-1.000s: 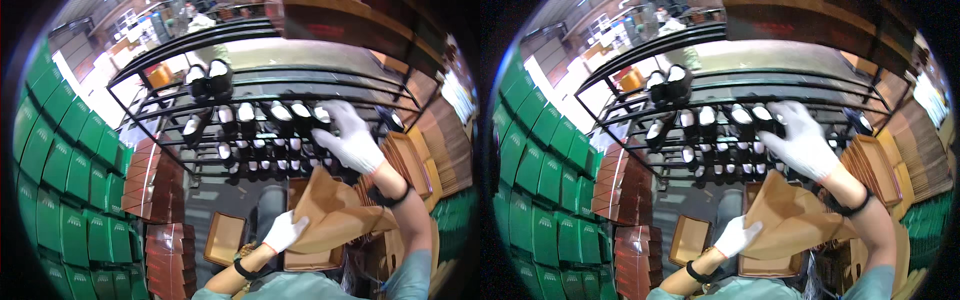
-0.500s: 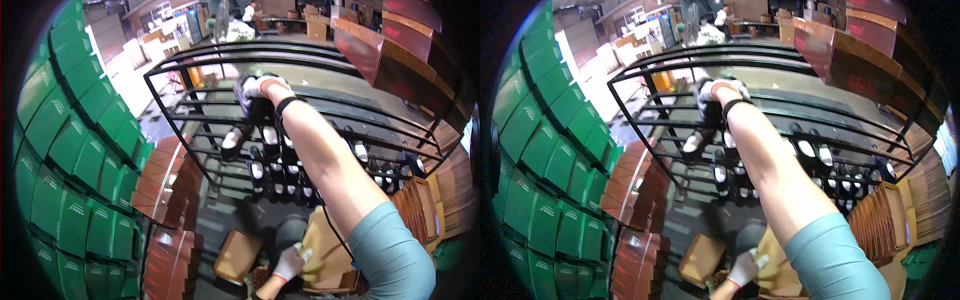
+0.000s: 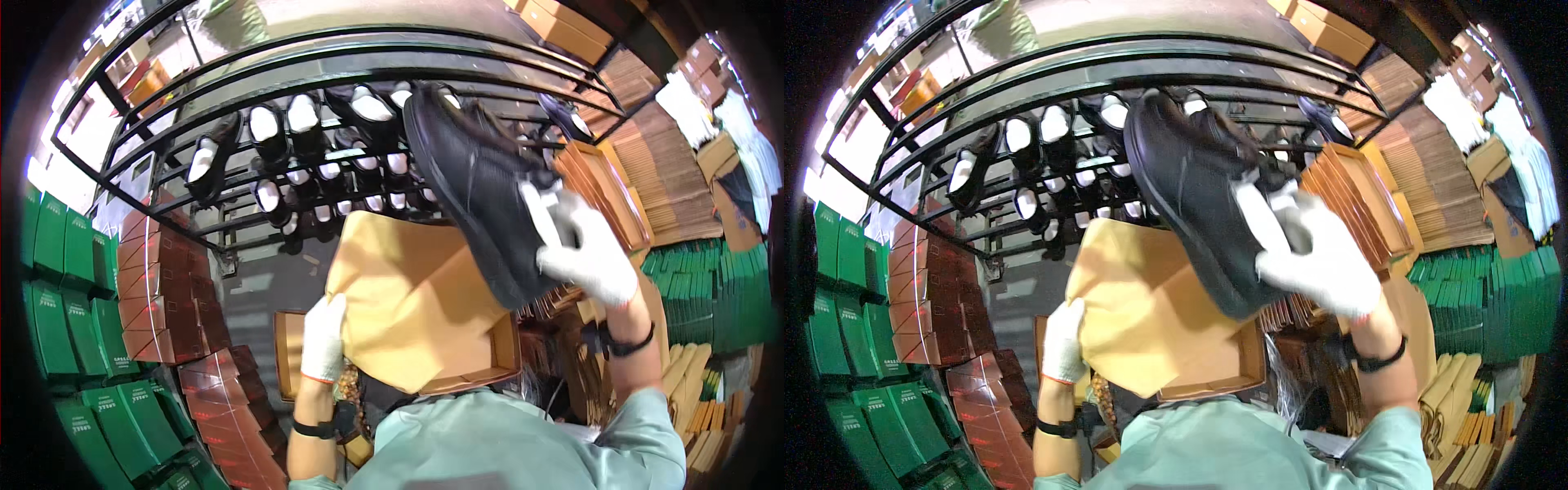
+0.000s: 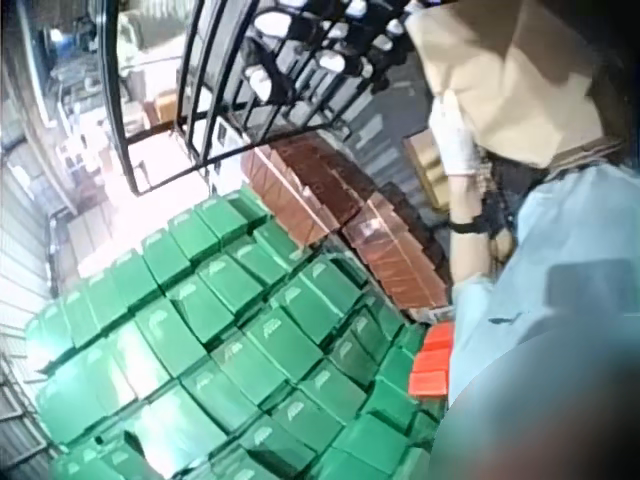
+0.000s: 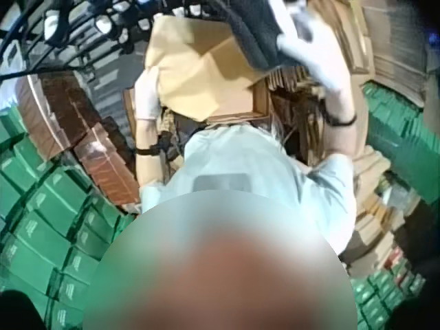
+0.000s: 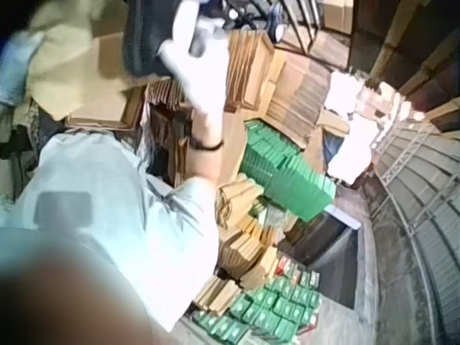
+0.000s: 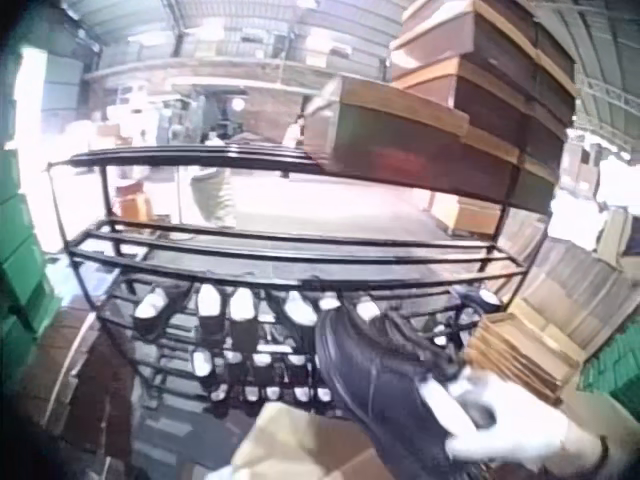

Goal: Packing shoes into boxes and stacking them in a warehouse setting.

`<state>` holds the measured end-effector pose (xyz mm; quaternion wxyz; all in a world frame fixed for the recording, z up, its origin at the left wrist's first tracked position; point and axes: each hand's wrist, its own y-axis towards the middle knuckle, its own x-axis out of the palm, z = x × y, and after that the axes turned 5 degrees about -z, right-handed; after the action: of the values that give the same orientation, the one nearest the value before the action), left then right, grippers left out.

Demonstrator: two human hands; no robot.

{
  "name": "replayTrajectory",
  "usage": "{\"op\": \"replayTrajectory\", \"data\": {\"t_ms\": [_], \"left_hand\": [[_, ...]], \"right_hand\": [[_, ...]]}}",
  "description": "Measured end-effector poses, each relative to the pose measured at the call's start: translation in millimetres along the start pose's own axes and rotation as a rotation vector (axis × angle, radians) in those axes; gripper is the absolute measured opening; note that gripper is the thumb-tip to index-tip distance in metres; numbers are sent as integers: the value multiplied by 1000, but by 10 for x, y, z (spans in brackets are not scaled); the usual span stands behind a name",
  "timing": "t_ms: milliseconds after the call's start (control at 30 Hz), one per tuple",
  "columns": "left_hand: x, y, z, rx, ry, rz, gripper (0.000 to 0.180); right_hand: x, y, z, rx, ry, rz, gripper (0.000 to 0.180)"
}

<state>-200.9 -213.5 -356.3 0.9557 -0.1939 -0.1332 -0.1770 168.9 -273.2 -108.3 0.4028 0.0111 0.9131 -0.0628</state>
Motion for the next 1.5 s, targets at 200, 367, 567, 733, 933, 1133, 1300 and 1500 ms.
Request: {"op": "replayTrajectory", "data": {"t_ms": [200, 367, 567, 733, 933, 1133, 1300, 1500], "left_hand": [[262, -186, -93, 94, 290, -250, 58], [2089, -238, -582, -152, 361, -444, 109], [2138, -74, -806, -101, 759, -359, 103], [2151, -111, -850, -138, 753, -361, 97], [2401, -89, -701, -200, 1010, -620, 100], [2327, -777, -271, 405, 1036, -946, 40], [2088, -44, 196, 874, 1057, -309, 55], [1920, 876, -304, 599, 1456, -474, 74]], "right_hand": [[535, -832, 815, 40, 109, 48, 38], [278, -765, 768, -80, -52, 128, 39], [503, -860, 1197, -72, -165, 257, 100], [590, -927, 1414, 56, 12, 450, 80], [-632, -381, 456, -397, -30, 381, 71], [-63, 628, 134, -17, -580, -532, 54], [-37, 377, 1174, -179, -333, 300, 41], [-1112, -182, 3575, 548, -508, 491, 52]]}}
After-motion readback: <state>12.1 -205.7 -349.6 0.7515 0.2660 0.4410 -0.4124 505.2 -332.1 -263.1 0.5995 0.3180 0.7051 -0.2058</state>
